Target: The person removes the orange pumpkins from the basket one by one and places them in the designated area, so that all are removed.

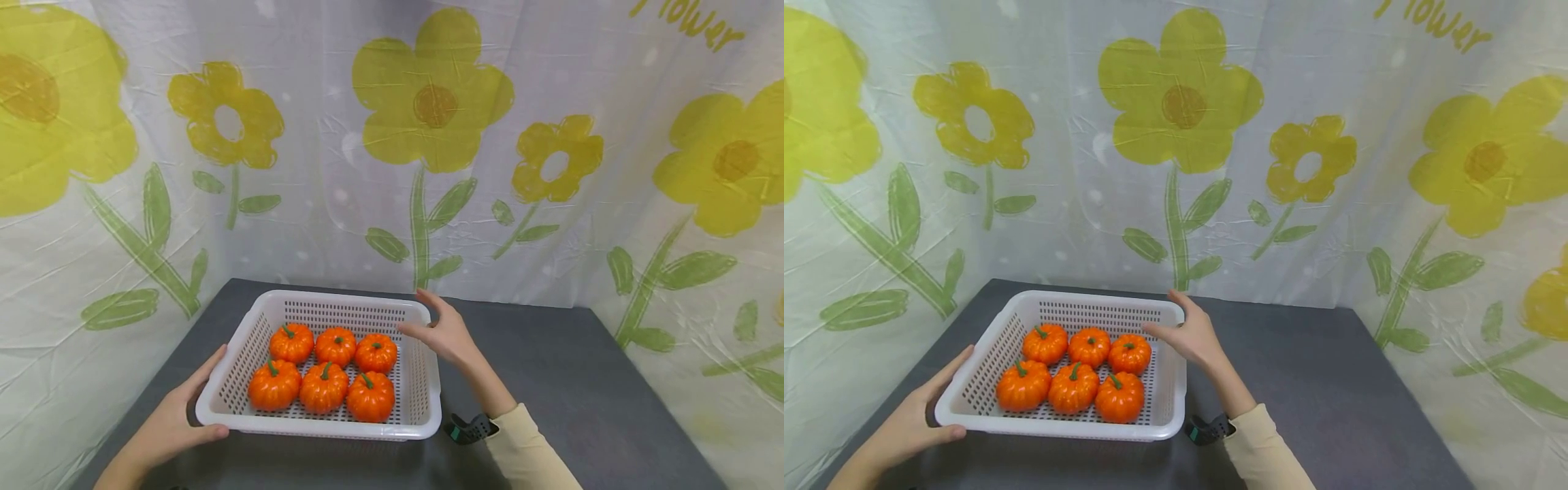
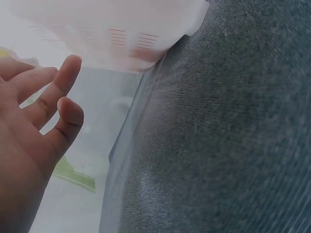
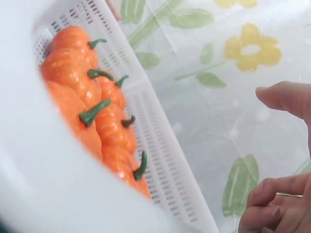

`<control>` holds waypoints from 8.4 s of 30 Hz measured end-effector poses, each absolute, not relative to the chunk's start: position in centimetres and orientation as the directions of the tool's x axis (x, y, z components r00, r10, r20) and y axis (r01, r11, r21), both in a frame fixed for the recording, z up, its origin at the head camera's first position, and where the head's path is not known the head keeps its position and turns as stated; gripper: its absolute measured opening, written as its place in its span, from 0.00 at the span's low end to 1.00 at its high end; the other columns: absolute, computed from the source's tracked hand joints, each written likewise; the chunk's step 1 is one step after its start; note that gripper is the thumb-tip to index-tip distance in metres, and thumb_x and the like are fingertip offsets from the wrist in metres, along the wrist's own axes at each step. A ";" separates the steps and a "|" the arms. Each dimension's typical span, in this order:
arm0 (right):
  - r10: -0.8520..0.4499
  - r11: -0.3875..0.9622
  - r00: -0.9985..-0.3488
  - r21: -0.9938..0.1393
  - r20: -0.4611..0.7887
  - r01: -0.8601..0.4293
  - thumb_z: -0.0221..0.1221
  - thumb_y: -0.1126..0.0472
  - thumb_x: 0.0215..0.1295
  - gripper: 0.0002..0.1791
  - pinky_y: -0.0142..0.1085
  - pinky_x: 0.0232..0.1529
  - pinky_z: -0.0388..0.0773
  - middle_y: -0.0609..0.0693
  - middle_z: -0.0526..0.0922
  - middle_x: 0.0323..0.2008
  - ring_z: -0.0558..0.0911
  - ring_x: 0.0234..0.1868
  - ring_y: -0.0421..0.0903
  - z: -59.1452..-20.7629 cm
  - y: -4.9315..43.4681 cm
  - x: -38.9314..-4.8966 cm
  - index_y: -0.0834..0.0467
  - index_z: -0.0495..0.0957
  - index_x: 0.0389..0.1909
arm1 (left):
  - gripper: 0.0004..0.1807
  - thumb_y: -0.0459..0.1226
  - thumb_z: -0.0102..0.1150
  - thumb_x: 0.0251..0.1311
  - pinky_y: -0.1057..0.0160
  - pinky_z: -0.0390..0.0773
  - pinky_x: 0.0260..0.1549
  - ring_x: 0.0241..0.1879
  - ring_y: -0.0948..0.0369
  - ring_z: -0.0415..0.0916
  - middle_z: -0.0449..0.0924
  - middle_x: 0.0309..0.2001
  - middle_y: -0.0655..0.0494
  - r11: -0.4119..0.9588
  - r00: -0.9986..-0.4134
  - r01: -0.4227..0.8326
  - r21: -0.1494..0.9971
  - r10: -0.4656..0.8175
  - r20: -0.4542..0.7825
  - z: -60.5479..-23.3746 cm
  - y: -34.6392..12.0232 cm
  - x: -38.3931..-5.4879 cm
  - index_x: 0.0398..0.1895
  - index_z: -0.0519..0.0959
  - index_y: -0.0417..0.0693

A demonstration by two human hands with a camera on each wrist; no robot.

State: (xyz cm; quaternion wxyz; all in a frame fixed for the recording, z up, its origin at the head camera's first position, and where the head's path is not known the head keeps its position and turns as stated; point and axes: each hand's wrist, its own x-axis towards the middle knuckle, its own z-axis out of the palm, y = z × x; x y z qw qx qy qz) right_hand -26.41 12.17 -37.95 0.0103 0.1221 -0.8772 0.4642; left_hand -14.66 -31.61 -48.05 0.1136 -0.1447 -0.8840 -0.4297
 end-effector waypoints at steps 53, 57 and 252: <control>-0.354 0.763 -0.931 -0.605 -0.095 -0.228 0.80 0.60 0.50 0.44 0.54 0.67 0.75 0.65 0.81 0.64 0.80 0.63 0.61 -42.5 6.6 -28.4 0.71 0.75 0.68 | 0.63 0.32 0.78 0.51 0.72 0.77 0.48 0.59 0.83 0.67 0.54 0.71 0.95 0.528 -0.932 0.359 0.770 0.155 0.329 -48.9 -31.4 -14.3 0.88 0.49 0.54; -0.331 0.774 -0.938 -0.598 -0.104 -0.207 0.80 0.62 0.48 0.43 0.54 0.64 0.77 0.64 0.83 0.60 0.82 0.58 0.59 -42.5 6.7 -28.2 0.70 0.76 0.67 | 0.63 0.32 0.78 0.51 0.71 0.78 0.47 0.57 0.81 0.69 0.55 0.70 0.95 0.526 -0.934 0.354 0.773 0.156 0.321 -48.9 -31.2 -14.4 0.88 0.49 0.55; 0.189 0.417 -0.956 -0.900 0.226 -0.130 0.76 0.46 0.62 0.50 0.31 0.25 0.64 0.56 0.72 0.75 0.58 0.15 0.38 -48.5 25.1 -31.9 0.58 0.65 0.80 | 0.64 0.32 0.79 0.48 0.77 0.72 0.49 0.59 0.84 0.67 0.56 0.71 0.94 0.578 -0.930 0.352 0.736 0.129 0.343 -48.4 -31.4 -14.1 0.87 0.51 0.53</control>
